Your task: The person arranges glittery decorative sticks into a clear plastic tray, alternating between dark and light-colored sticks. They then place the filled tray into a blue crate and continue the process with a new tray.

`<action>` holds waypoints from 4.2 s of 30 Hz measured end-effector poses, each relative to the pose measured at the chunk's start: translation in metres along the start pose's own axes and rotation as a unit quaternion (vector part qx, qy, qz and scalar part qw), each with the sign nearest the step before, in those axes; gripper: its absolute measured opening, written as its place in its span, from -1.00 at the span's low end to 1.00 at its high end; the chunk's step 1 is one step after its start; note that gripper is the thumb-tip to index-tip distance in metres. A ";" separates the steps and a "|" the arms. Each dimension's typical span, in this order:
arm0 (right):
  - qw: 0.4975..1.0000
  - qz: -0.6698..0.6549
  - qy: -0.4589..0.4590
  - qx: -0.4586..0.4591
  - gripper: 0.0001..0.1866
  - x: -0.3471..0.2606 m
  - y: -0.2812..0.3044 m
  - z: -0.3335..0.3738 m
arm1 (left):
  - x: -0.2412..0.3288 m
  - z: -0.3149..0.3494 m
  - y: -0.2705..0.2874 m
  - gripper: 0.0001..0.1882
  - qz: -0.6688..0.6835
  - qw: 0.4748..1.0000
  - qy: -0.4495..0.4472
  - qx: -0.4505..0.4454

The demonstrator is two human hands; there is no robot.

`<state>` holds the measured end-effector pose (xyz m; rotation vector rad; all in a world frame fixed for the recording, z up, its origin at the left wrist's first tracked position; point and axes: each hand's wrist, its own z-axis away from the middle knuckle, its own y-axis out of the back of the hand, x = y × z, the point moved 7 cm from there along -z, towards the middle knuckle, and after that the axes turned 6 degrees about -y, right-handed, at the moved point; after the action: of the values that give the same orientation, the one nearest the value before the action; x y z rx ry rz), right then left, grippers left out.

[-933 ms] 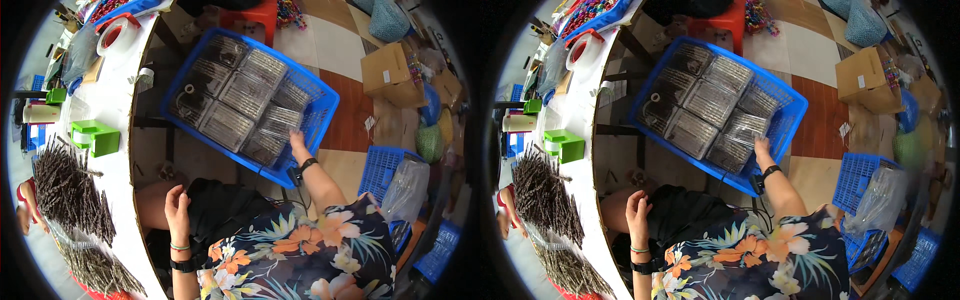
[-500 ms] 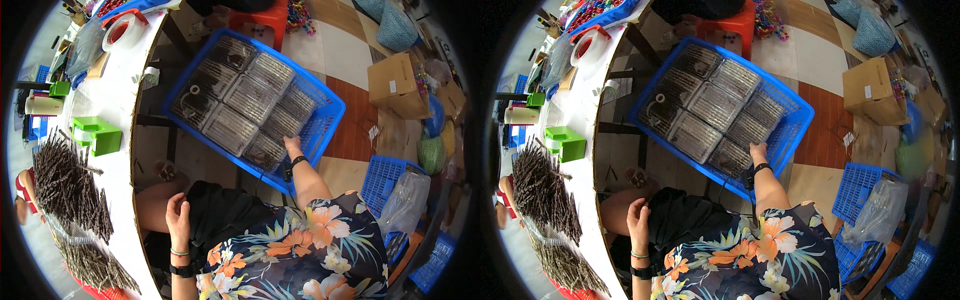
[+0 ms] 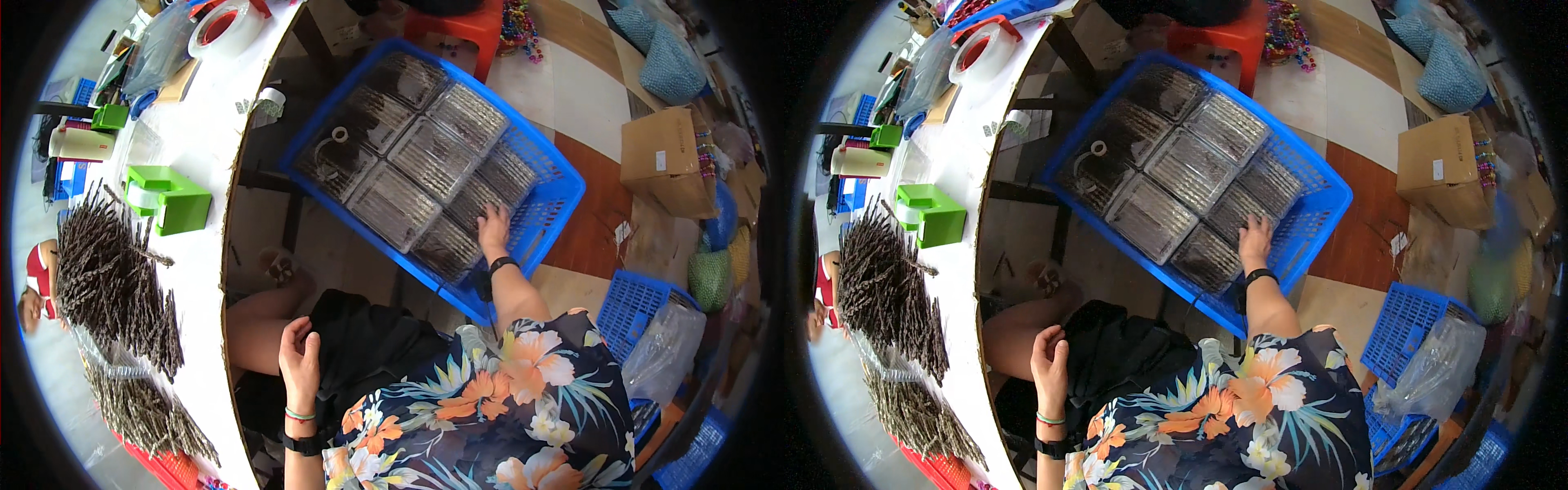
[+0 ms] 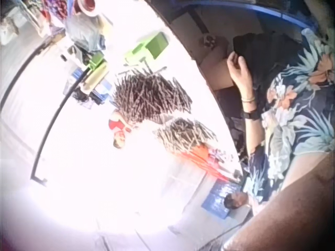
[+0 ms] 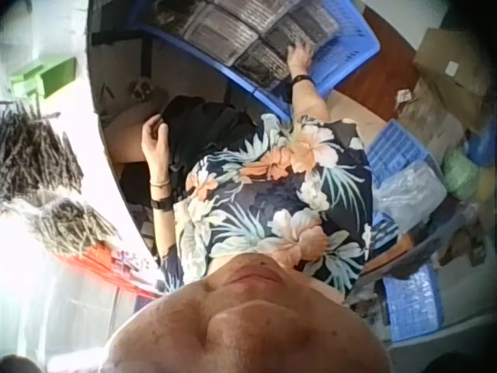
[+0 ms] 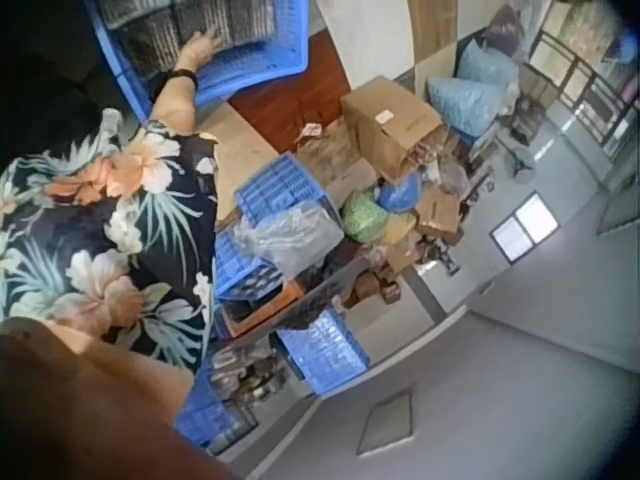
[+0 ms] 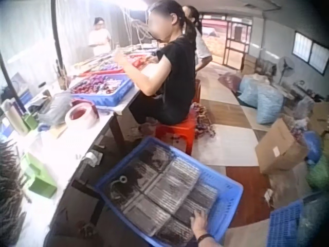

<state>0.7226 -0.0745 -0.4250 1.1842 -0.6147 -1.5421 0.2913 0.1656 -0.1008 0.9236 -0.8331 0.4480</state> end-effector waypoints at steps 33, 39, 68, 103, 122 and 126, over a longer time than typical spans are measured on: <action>0.835 -0.255 0.473 -0.113 -0.79 -0.308 0.111 0.244 | 0.031 0.114 0.133 -0.72 0.048 0.959 -0.200 0.196; 0.628 -0.201 0.744 -0.108 -0.85 -0.455 0.200 0.444 | -0.012 0.186 0.200 -0.80 -0.058 0.845 -0.266 0.461; 0.629 -0.010 0.748 -0.213 -0.84 -0.698 0.208 0.668 | -0.094 0.226 0.242 -0.79 -0.079 0.795 -0.189 0.572; 0.770 -0.103 0.619 -0.115 -0.84 -0.584 0.187 0.430 | -0.044 0.142 0.194 -0.34 -0.288 0.922 -0.187 0.178; 0.462 0.072 0.863 -0.191 -0.80 -0.534 0.156 0.587 | -0.029 0.135 0.182 -0.32 -0.230 0.932 -0.198 0.200; 0.425 0.049 0.870 -0.247 -0.78 -0.516 0.117 0.610 | -0.028 0.136 0.184 -0.34 -0.209 0.932 -0.208 0.210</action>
<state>0.1996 0.2533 0.0950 1.4565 1.1154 0.2763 0.0940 0.1520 0.0172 1.5922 -0.9042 0.0480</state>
